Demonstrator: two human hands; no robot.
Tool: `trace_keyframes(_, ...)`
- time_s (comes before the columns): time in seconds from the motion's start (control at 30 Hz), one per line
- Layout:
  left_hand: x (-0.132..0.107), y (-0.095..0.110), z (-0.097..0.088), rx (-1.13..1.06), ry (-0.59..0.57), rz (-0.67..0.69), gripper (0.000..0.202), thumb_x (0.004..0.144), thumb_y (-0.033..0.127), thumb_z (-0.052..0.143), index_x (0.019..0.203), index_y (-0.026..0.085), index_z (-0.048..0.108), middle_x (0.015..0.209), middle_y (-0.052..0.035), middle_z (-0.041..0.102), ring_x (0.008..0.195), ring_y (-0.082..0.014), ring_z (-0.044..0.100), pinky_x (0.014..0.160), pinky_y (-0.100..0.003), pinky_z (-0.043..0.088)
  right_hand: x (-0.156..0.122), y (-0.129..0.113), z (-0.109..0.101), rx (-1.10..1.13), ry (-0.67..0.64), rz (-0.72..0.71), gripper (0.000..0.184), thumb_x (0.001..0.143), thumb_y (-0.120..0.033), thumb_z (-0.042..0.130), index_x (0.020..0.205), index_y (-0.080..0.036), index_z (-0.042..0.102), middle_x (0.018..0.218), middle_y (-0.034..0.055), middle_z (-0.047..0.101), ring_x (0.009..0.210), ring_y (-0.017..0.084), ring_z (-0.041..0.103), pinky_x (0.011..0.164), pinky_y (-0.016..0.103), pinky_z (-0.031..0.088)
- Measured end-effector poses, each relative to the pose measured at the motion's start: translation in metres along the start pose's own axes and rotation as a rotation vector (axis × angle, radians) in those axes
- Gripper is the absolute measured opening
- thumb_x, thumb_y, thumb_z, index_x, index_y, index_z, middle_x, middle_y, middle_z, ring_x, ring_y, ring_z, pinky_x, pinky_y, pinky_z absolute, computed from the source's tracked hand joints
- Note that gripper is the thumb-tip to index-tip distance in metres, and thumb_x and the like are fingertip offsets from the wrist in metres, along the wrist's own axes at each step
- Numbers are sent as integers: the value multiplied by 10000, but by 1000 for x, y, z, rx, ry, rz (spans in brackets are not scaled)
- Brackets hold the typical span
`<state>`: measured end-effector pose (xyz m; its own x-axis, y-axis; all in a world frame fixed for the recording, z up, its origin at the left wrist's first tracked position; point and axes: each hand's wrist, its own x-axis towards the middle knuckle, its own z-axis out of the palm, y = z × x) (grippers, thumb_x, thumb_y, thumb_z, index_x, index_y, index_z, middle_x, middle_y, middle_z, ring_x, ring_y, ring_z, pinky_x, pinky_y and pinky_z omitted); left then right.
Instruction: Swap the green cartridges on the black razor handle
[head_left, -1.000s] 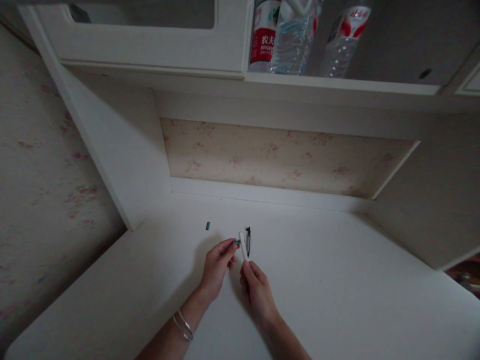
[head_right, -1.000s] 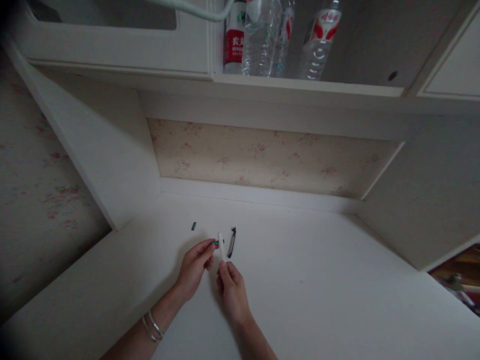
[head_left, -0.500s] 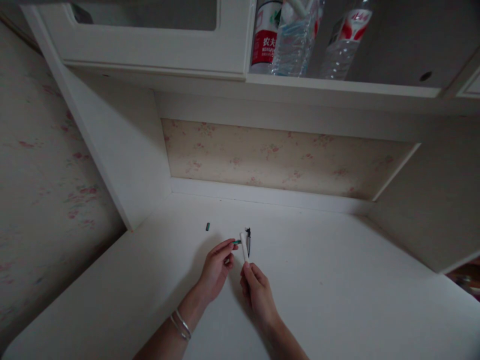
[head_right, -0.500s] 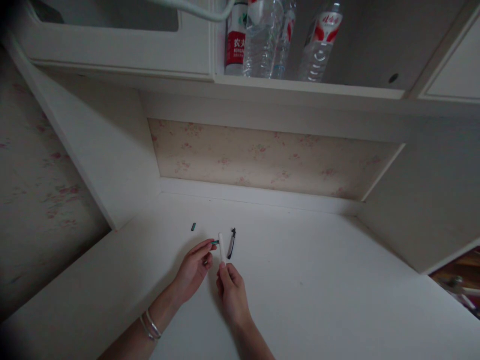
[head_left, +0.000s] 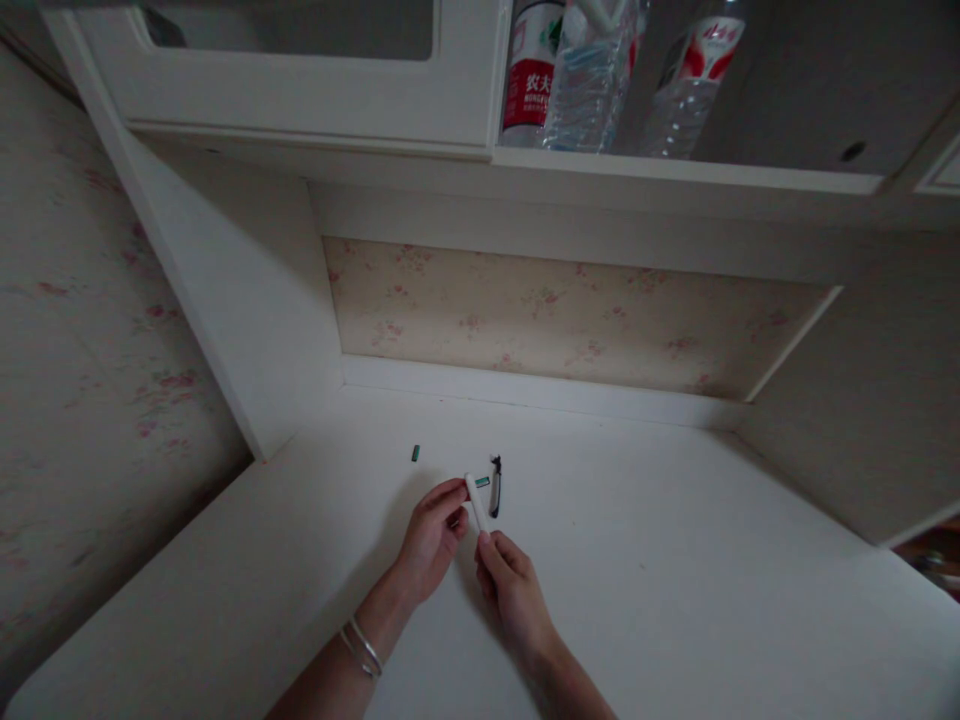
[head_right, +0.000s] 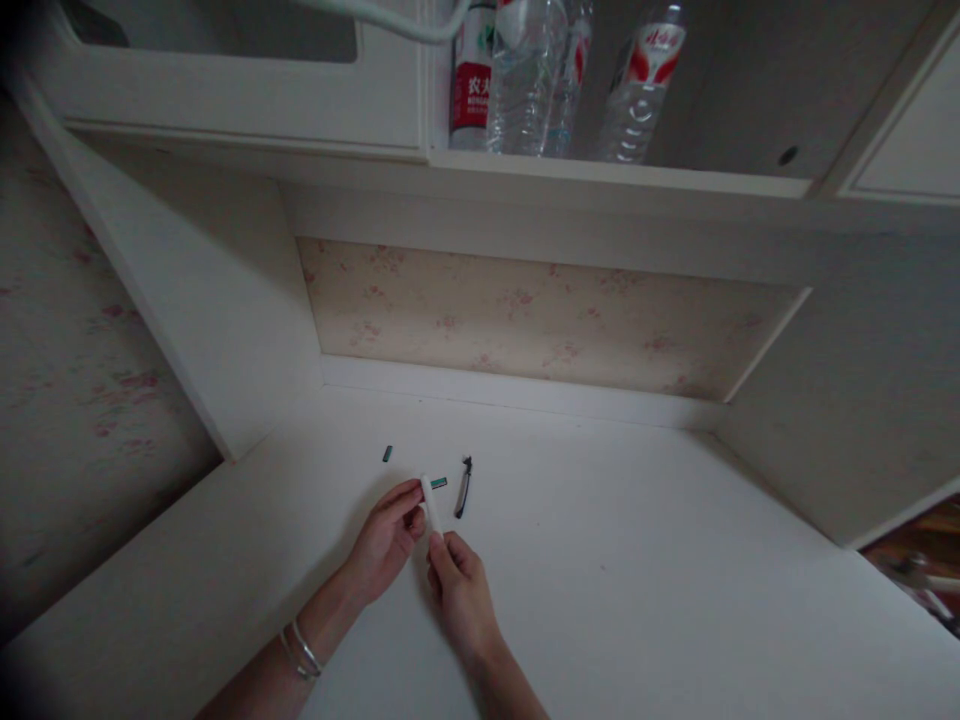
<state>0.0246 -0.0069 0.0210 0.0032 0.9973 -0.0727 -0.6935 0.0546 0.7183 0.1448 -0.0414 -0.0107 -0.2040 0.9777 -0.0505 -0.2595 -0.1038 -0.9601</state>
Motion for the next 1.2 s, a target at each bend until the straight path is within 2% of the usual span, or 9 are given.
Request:
trace_keyframes(0.07, 1, 0, 0, -6, -6, -5, 238, 692, 226, 779, 887, 125, 688, 816, -26, 649, 528, -36, 484, 471, -149, 385, 0, 2, -1, 3, -4, -10, 489, 817, -625, 614, 650, -198, 442, 529, -72, 349, 451, 89, 259, 409, 224, 163)
trace_keyframes(0.27, 1, 0, -2, -53, 43, 2, 235, 670, 186, 800, 874, 128, 699, 815, -53, 675, 589, -48, 528, 537, -127, 434, 1, -2, -4, -2, 112, -45, 487, 820, -639, 598, 665, -201, 452, 538, -69, 343, 461, 97, 257, 413, 229, 165)
trace_keyframes(0.5, 2, 1, -2, -47, 24, 18, 231, 670, 194, 798, 869, 115, 709, 797, -40, 669, 547, -45, 503, 484, -131, 417, 1, 3, -3, -54, -5, -32, 482, 842, -628, 580, 664, -196, 461, 531, -73, 327, 461, 97, 249, 418, 231, 165)
trace_keyframes(0.67, 4, 1, -3, -67, 76, 25, 238, 640, 177, 819, 847, 106, 724, 825, -68, 682, 657, -73, 559, 565, -123, 454, 2, 1, -4, -46, 74, -44, 492, 827, -654, 577, 691, -190, 484, 536, -74, 337, 463, 93, 248, 408, 219, 162)
trace_keyframes(0.83, 6, 1, -4, -49, 85, 44, 242, 625, 177, 826, 835, 103, 731, 827, -68, 684, 680, -77, 558, 583, -118, 456, 1, -6, -4, -71, 8, 26, 534, 767, -699, 608, 670, -184, 507, 494, -77, 333, 438, 84, 234, 392, 213, 146)
trace_keyframes(1.0, 6, 0, -6, -26, 85, 49, 245, 635, 185, 825, 846, 105, 731, 807, -74, 683, 670, -78, 554, 581, -127, 450, 3, -11, -7, -6, 84, 37, 535, 753, -706, 617, 676, -191, 492, 478, -91, 306, 418, 75, 195, 375, 208, 117)
trace_keyframes(1.13, 6, 1, -7, -14, 74, 47, 251, 635, 184, 822, 856, 106, 732, 849, -75, 683, 722, -90, 567, 600, -132, 449, 1, -7, -8, -45, -39, 79, 528, 768, -700, 608, 690, -188, 506, 453, -97, 299, 406, 74, 191, 371, 210, 111)
trace_keyframes(1.2, 7, 1, -6, -16, 81, 44, 259, 625, 188, 827, 853, 109, 733, 849, -74, 684, 740, -96, 570, 607, -133, 447, 1, -7, -9, -48, -33, 70, 526, 771, -699, 607, 699, -186, 511, 455, -98, 297, 406, 74, 195, 370, 209, 112)
